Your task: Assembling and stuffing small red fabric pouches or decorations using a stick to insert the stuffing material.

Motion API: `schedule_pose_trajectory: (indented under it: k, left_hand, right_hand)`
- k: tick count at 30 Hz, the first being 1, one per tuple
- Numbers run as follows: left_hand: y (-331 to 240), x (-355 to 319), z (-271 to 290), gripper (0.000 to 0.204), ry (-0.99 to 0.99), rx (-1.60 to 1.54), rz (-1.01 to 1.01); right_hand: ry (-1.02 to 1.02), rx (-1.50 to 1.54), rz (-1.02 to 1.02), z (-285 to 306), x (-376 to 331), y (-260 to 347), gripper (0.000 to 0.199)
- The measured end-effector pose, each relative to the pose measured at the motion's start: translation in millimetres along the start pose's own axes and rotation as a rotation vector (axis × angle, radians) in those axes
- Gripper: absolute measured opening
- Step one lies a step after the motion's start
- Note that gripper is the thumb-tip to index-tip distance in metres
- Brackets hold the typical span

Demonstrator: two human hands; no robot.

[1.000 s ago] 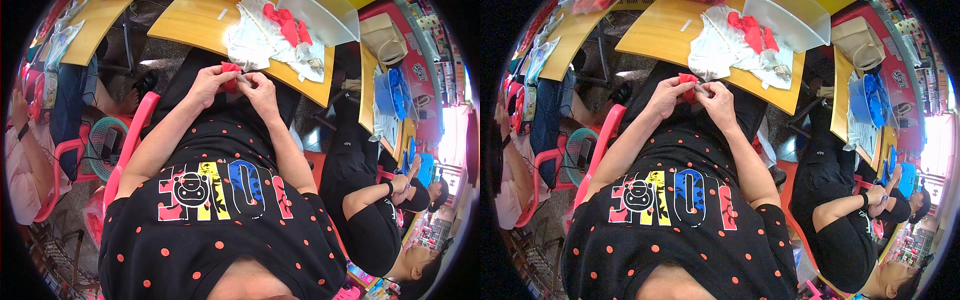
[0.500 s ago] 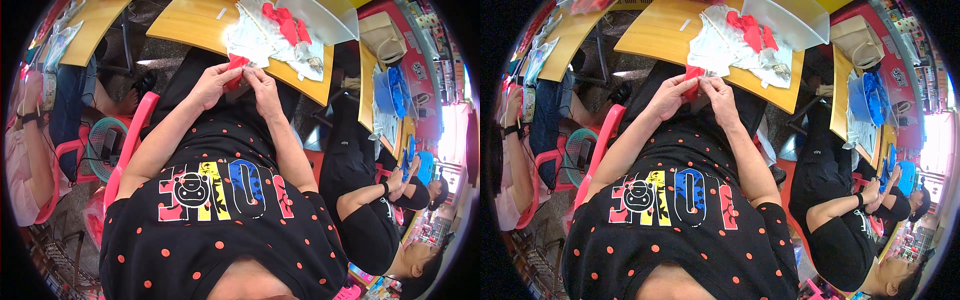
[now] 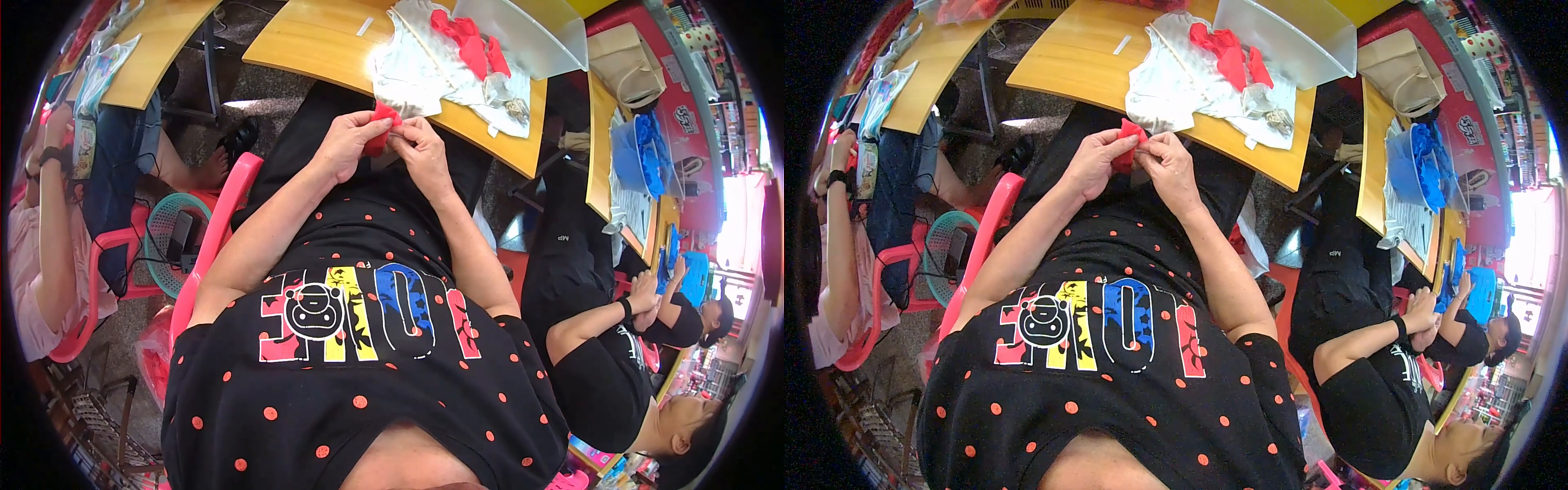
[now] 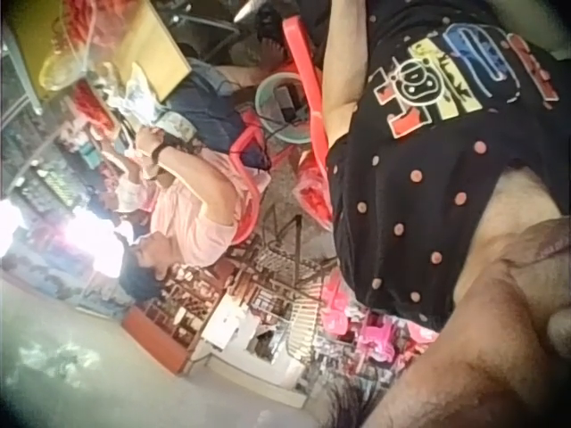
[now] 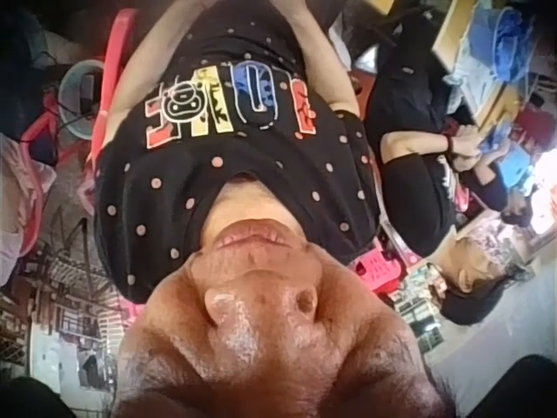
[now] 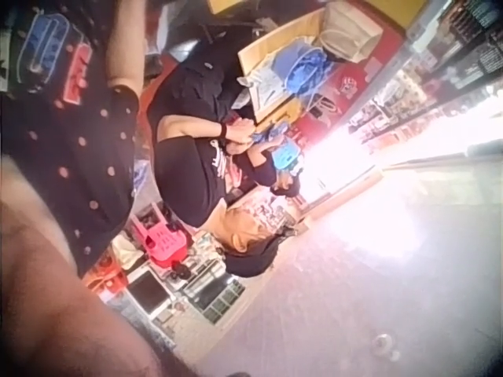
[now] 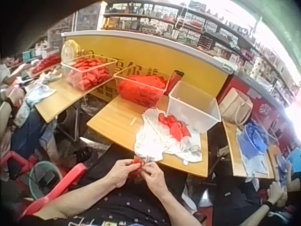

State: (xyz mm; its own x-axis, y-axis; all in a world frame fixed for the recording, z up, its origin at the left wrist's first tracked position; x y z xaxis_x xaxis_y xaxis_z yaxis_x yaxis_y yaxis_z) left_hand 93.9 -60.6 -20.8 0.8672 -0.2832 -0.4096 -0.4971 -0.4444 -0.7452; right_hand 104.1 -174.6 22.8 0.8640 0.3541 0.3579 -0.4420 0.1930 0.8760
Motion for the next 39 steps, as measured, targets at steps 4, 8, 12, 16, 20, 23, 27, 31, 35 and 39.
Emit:
schedule_pose_trajectory:
  k: [4,8,12,16,20,23,27,31,35,39]
  left_hand:
    - [-5,0,-8,0.020,0.038,-0.075,-0.040]
    - [-10,2,-14,0.025,0.114,-0.063,-0.124]
    - [-16,-3,-18,0.031,0.154,0.046,-0.166]
    - [-18,-9,-23,0.032,0.182,0.004,-0.130]
    - [-15,-8,-21,0.031,0.149,-0.017,-0.078]
    - [-11,-8,-15,0.028,0.107,-0.038,-0.030]
    - [-7,-3,-4,0.023,0.035,-0.115,0.002]
    - [-4,1,2,0.022,0.009,-0.108,-0.007]
    - [-7,0,-1,0.022,0.059,-0.037,-0.019]
    - [-5,1,-6,0.033,0.128,0.062,-0.058]
  right_hand:
    - [0.025,0.299,-0.062,-7,3,-8,0.012]
    - [-0.169,0.313,-0.095,5,3,-4,0.011]
    - [-0.182,0.099,-0.045,14,3,7,0.010]
    - [-0.241,0.007,-0.044,16,1,13,0.011]
    - [-0.281,-0.194,0.019,20,3,22,0.014]
    - [-0.205,-0.176,-0.123,15,3,9,0.012]
    - [-0.141,0.574,-0.376,-9,-2,-12,0.021]
    - [-0.133,0.459,-0.275,-8,-1,-15,0.032]
    - [-0.178,0.234,-0.201,5,0,-7,0.028]
    - [-0.226,0.029,-0.203,20,1,-1,0.024]
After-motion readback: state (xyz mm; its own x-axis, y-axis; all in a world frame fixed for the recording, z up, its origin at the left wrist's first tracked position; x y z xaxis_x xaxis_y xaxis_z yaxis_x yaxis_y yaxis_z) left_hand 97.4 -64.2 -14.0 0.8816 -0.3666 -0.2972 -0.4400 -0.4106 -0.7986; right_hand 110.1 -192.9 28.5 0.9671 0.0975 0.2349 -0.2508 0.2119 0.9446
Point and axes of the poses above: each hand's wrist, its own x-axis towards the middle knuckle, its own z-axis out of the back of the hand, y = z × x, the point moved 9 cm from there along x, towards the middle knuckle, and after that the axes turned 9 degrees about z, right-handed, at the moved point
